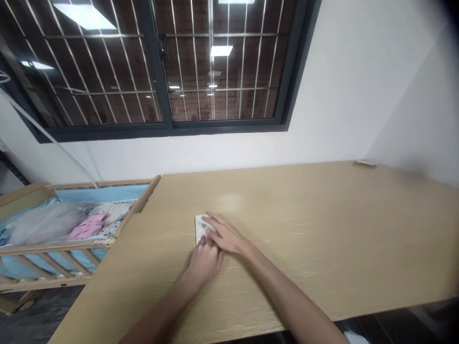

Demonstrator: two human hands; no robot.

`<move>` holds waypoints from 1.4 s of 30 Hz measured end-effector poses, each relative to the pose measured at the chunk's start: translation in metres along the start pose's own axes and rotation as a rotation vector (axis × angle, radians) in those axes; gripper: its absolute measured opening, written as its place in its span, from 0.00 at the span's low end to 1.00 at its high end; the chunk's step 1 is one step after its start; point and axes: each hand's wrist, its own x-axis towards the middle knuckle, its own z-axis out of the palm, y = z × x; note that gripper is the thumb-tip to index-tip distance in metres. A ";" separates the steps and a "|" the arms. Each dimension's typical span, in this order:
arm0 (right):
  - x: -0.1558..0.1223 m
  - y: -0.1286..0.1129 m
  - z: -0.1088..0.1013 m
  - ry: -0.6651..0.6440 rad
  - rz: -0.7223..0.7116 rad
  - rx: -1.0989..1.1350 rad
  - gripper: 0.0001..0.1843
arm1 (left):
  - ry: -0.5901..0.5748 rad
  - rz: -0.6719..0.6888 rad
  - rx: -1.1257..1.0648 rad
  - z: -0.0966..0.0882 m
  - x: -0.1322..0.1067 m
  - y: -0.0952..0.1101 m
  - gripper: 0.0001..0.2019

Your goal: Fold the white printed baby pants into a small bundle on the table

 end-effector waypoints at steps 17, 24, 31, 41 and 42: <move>0.016 0.041 0.012 -0.214 0.110 -0.052 0.36 | -0.056 -0.084 -0.004 -0.006 0.004 -0.006 0.20; 0.013 0.064 0.020 0.136 0.206 0.063 0.38 | 0.094 -0.363 0.076 -0.015 0.016 -0.040 0.23; 0.015 0.062 0.024 0.172 0.197 0.026 0.29 | -0.043 -0.386 0.006 -0.005 0.023 -0.065 0.22; 0.003 -0.019 0.022 0.079 0.373 -0.033 0.16 | -0.080 -0.292 -0.188 -0.036 -0.014 -0.061 0.10; -0.003 -0.034 0.026 0.042 0.350 -0.036 0.15 | -0.072 -0.291 -0.200 -0.037 -0.029 -0.060 0.10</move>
